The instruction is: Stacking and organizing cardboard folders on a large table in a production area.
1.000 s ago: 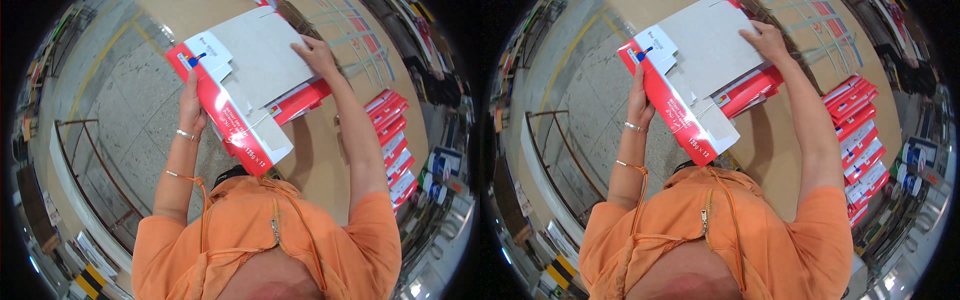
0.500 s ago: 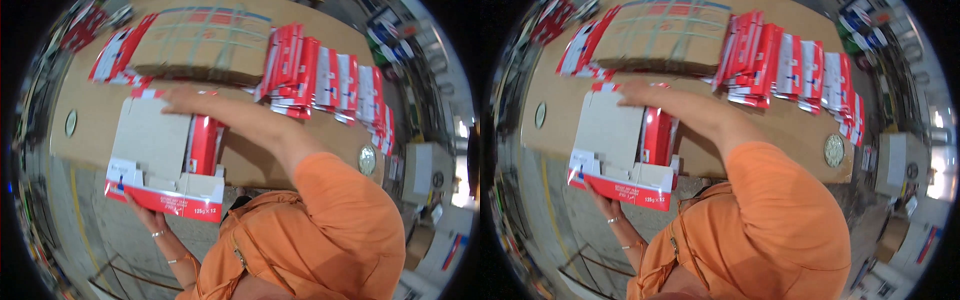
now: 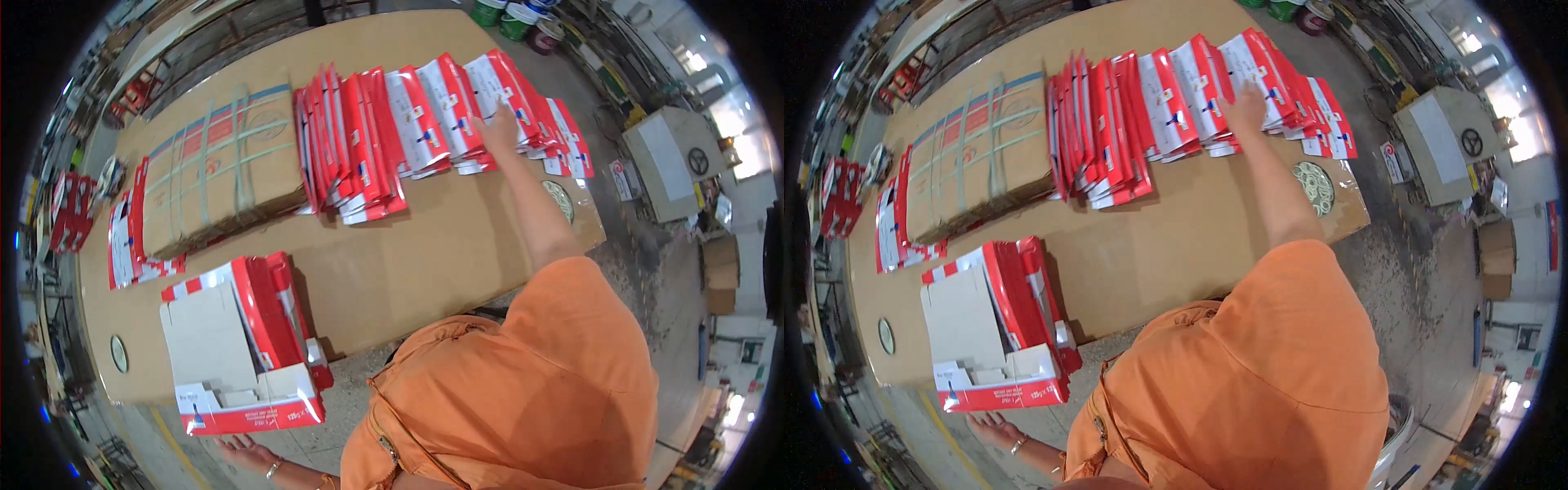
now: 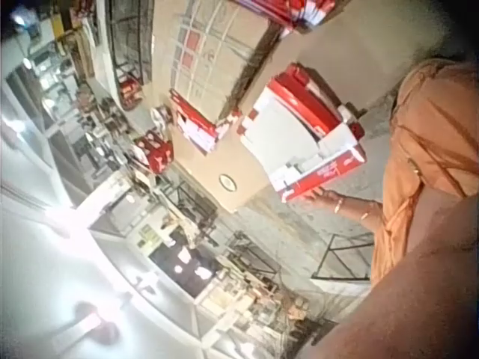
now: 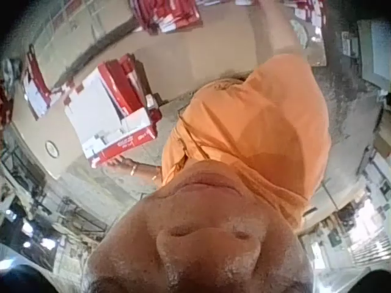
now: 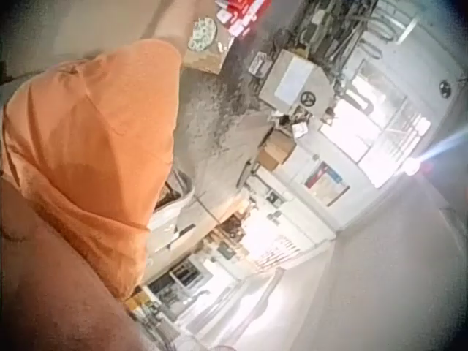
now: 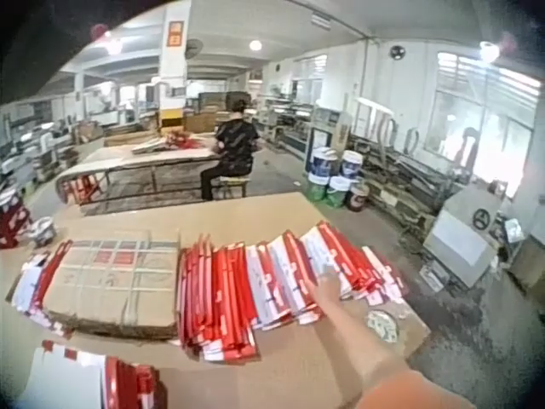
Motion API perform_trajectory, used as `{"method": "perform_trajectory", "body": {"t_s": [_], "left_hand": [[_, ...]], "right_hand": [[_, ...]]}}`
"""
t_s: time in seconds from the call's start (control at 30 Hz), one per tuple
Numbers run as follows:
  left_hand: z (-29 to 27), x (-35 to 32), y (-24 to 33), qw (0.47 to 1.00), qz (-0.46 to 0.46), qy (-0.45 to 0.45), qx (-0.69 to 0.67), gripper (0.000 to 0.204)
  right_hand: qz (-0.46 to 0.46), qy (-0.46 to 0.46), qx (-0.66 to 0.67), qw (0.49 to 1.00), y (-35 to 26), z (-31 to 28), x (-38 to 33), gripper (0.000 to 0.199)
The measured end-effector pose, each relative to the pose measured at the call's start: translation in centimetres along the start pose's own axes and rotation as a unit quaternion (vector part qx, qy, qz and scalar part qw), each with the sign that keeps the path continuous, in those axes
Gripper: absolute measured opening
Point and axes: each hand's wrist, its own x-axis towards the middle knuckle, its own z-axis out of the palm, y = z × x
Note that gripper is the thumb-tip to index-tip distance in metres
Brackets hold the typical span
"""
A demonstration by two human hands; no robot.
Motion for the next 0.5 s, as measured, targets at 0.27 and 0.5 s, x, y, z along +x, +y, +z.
{"method": "perform_trajectory", "body": {"t_s": [0.27, 0.5], "left_hand": [[3.9, -1.6, 1.4, 0.993, 0.110, 0.001, 0.050, 0.055], [-4.5, 2.6, 4.3, 0.788, 0.433, 0.106, 0.424, 0.072]], "right_hand": [[0.247, -0.191, 0.060, 0.948, 19.2, 2.0, 5.0, 0.111], [0.287, -0.393, 0.252, 0.837, 18.8, 5.3, 7.9, 0.094]]}}
